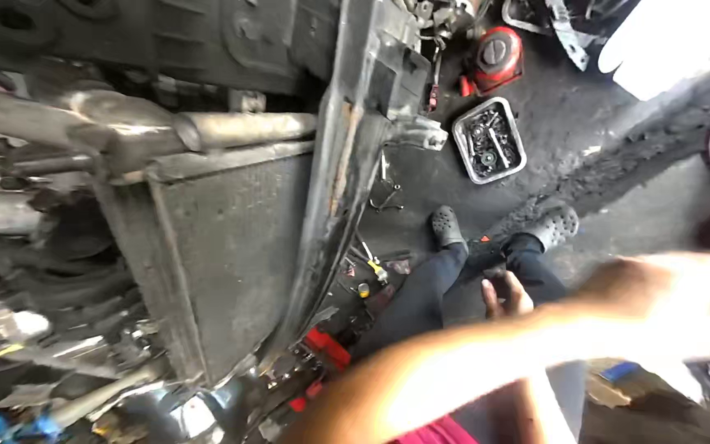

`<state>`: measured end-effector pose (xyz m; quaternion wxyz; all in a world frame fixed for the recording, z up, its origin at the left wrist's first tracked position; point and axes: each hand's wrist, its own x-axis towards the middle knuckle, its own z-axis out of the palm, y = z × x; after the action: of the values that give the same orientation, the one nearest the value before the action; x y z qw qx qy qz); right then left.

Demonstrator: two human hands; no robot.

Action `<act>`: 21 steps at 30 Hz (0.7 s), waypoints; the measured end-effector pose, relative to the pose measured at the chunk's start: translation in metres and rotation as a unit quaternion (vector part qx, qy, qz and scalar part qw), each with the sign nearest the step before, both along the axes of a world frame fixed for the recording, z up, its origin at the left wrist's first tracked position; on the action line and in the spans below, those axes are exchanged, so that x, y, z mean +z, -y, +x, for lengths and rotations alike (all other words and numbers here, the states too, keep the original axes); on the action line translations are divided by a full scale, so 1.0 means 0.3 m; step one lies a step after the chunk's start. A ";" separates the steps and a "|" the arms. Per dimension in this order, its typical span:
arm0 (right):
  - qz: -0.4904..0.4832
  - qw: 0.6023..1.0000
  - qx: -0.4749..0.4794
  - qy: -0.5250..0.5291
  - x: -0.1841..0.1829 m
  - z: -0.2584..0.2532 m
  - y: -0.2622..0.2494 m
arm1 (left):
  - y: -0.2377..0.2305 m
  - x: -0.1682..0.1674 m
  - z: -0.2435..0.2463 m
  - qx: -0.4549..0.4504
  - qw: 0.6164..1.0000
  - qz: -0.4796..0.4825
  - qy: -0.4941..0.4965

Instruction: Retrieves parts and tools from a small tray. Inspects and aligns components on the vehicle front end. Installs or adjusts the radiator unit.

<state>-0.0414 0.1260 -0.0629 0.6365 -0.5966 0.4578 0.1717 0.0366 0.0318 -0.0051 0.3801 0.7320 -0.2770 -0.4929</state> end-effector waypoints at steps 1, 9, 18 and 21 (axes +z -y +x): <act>-0.026 1.000 -0.012 -0.001 -0.048 -0.035 -0.001 | -0.105 -0.044 0.080 0.006 0.999 0.047 -0.013; -0.049 0.995 0.090 -0.019 -0.424 -0.218 0.300 | -0.705 -0.621 0.313 0.001 0.849 0.521 0.089; -0.138 0.976 0.171 -0.002 -0.666 -0.242 0.386 | -0.442 -1.185 0.476 -0.085 0.883 0.427 0.175; -0.207 0.956 0.201 0.058 -0.572 -0.232 0.426 | -0.398 -1.356 0.518 -0.131 0.886 0.390 0.213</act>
<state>-0.1108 -0.0019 -0.2345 0.4771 -0.8039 0.3159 0.1624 0.1920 0.1511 -0.4118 -0.0723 0.8655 -0.2304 -0.4389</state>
